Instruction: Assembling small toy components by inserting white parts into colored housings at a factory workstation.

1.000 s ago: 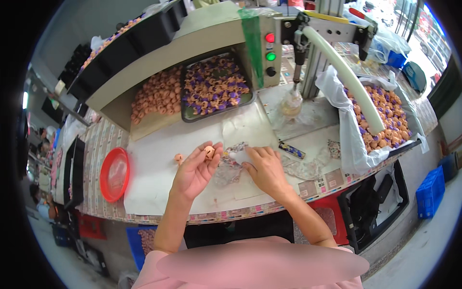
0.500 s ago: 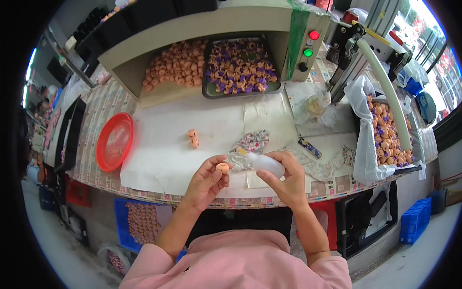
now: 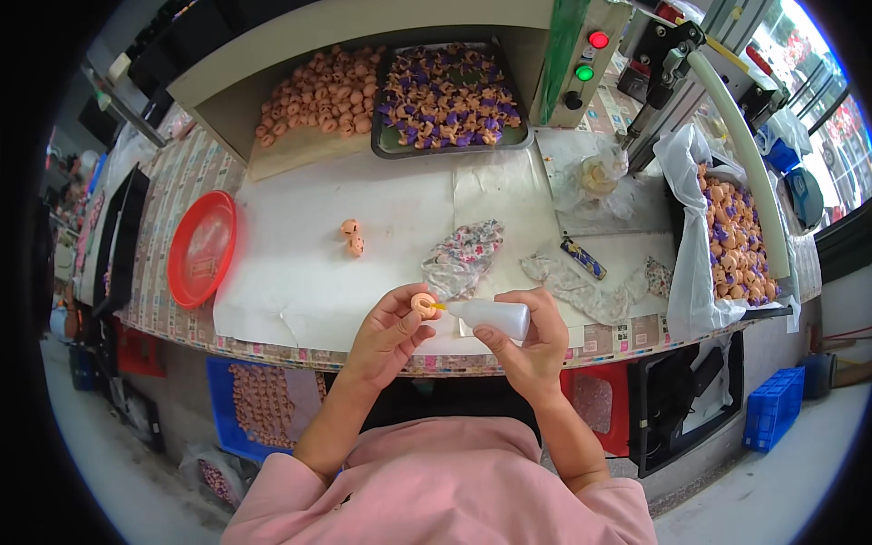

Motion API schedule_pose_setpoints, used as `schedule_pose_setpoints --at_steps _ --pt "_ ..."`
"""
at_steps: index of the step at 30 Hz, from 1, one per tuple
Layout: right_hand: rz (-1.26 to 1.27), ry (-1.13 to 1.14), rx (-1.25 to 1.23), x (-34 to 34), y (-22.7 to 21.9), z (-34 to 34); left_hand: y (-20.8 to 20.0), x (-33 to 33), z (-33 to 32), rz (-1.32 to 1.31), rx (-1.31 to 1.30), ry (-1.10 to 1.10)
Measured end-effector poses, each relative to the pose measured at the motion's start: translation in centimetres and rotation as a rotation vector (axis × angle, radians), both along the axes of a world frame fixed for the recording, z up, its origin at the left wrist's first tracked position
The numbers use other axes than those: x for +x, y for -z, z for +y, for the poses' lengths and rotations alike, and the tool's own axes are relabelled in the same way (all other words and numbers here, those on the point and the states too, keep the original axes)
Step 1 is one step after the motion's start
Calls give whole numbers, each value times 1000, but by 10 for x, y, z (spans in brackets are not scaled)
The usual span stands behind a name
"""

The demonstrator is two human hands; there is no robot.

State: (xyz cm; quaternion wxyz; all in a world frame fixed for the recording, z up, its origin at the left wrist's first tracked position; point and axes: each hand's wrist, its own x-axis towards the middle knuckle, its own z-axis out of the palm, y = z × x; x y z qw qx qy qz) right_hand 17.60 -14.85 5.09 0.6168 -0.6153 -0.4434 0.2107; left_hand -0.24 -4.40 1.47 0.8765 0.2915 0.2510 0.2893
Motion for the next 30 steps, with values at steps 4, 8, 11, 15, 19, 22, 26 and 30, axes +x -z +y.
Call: schedule_pose_setpoints --at_steps 4,8,11,15,19,22,26,30 --pt "-43 -12 2 1 5 2 4 1 0 -11 0 4" --pt "-41 -34 -59 -1 6 2 5 2 0 -12 -6 2" --pt "-66 -18 -59 -1 6 2 6 2 0 -10 -6 0" --pt "-52 17 -25 -1 5 1 9 0 -1 -14 4 -7" --pt "-217 58 26 2 0 -3 6 3 -2 -11 -10 -20" --pt "-241 69 43 3 -1 -5 9 4 -4 -28 6 -29" --pt "-206 63 41 1 -3 -7 11 7 -5 -62 3 -55" --pt "-246 46 39 2 -3 -7 13 8 -5 -66 4 -61"
